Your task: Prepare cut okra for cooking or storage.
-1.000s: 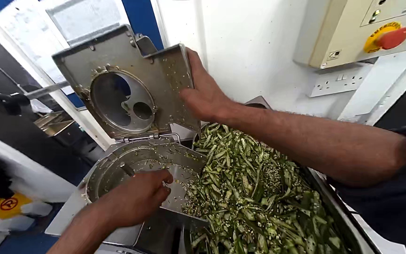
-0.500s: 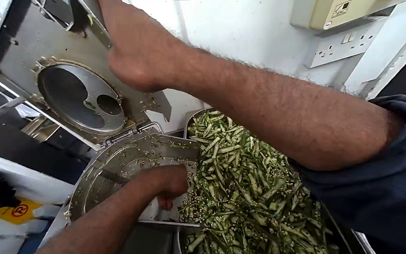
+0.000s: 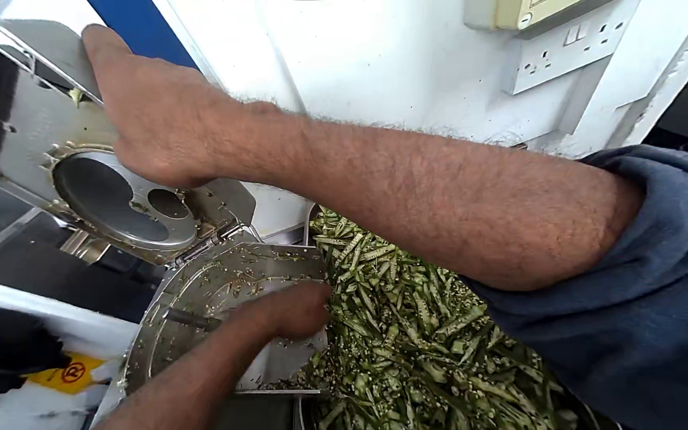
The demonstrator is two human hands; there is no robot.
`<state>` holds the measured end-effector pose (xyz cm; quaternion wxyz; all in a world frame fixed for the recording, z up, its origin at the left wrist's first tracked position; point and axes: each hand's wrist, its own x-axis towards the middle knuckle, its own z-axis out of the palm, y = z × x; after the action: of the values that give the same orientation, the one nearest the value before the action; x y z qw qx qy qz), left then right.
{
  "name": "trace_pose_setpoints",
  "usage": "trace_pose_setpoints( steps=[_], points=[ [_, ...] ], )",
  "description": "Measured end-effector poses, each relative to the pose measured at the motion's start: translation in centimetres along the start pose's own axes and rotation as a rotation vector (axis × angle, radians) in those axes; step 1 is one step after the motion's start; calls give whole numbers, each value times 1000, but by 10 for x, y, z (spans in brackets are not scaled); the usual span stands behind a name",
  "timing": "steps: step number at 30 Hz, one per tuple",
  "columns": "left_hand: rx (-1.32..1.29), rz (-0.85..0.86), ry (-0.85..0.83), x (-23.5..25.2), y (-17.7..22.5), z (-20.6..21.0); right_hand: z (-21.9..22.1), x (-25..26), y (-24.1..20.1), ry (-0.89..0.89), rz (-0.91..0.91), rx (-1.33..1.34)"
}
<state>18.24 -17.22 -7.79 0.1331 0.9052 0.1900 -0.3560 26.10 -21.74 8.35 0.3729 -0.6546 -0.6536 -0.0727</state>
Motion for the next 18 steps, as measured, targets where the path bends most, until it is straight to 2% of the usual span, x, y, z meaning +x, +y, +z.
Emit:
trace_pose_setpoints(
  steps=[2,4,7,9,11,12,13,14,15,16,18],
  points=[
    [-116,102,-105,-6,16,-1,0,1,4,-6,10,20],
    [-262,112,-110,-21,12,-13,0,2,6,-10,0,40],
    [-215,-84,-115,-42,-4,-26,2,4,8,20,-6,88],
    [-149,-170,-273,-35,-3,-10,9,10,9,40,-22,69],
    [-89,-54,-334,-26,11,8,18,24,9,58,-54,27],
    [-135,24,-328,-26,19,10,30,40,16,130,-108,-9],
    [-262,97,-318,-30,26,9,56,69,32,312,-211,-48],
    [-413,158,-304,-35,28,7,96,113,52,608,-315,-54],
    [-501,187,-251,-40,27,3,113,143,66,633,-365,-60],
    [-477,173,-145,-47,24,-4,117,159,73,570,-380,-74],
    [-278,115,102,-59,10,-16,113,168,78,464,-362,-96]
  ],
)
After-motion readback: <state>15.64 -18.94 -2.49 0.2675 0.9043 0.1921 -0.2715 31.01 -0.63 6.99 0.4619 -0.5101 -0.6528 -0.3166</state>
